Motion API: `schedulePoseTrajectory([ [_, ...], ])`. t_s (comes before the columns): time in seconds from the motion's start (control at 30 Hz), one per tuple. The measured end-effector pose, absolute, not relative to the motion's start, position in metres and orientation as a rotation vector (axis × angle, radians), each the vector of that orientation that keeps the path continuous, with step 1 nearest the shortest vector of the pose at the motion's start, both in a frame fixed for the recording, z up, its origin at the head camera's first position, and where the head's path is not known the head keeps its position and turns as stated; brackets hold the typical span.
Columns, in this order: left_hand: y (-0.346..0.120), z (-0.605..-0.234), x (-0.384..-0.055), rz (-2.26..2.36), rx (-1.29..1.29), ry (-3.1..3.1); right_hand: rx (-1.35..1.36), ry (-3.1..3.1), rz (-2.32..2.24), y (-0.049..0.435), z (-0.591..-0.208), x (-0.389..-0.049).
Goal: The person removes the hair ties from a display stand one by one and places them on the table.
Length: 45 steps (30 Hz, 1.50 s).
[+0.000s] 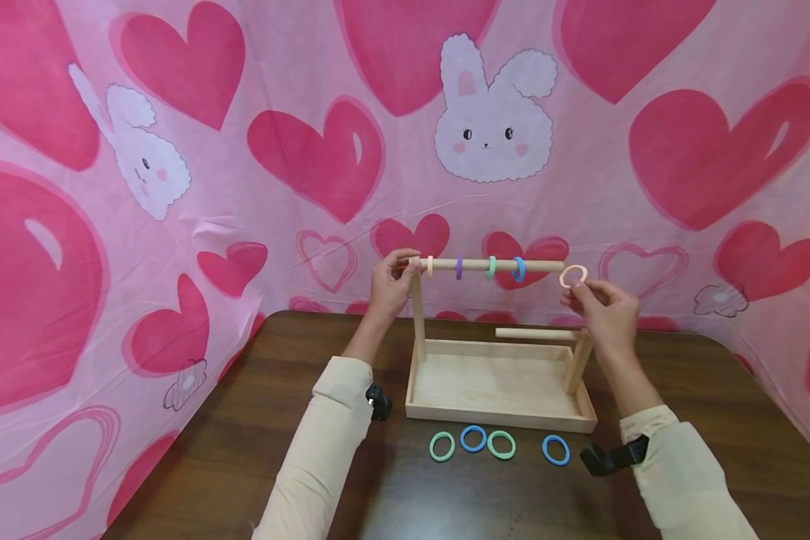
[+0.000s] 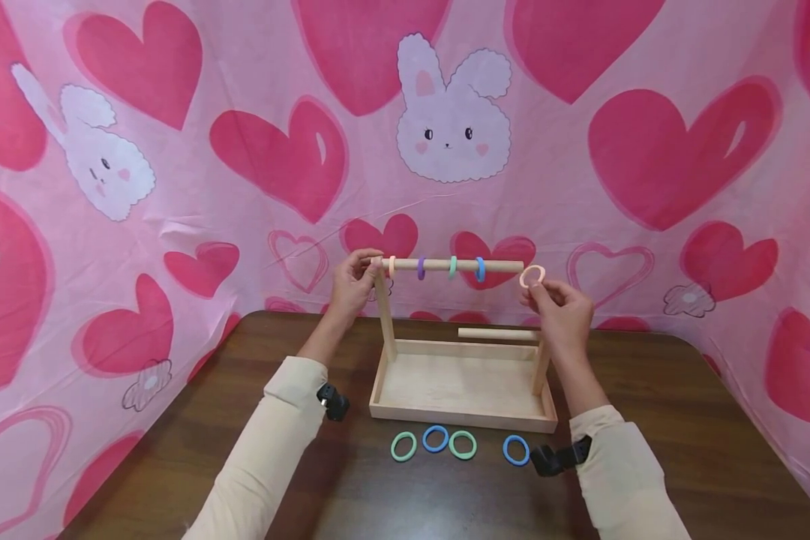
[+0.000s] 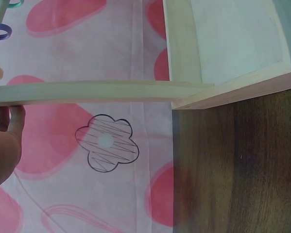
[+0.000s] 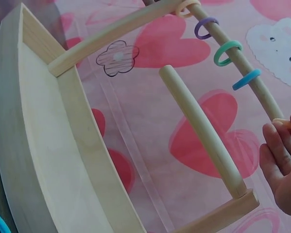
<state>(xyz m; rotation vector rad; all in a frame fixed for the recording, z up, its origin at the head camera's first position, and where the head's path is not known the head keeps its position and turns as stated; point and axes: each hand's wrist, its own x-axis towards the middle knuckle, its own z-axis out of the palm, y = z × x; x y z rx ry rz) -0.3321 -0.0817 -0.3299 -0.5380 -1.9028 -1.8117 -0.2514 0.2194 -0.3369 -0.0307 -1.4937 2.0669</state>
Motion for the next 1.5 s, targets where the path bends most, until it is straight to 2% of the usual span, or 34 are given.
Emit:
schedulePoseTrajectory([
  [0.37,-0.081,-0.33,-0.332,-1.823,-0.54,-1.891,-0.098,-1.643,2.099,0.223,-0.342,-0.246],
  [1.17,-0.081,-0.331,-0.333,-1.821,-0.534,-1.905,0.205,-1.786,2.257,0.232,-0.357,-0.231],
  [1.5,-0.081,-0.332,-0.334,-1.823,-0.534,-1.901,0.165,-1.962,2.24,0.237,-0.362,-0.224],
])
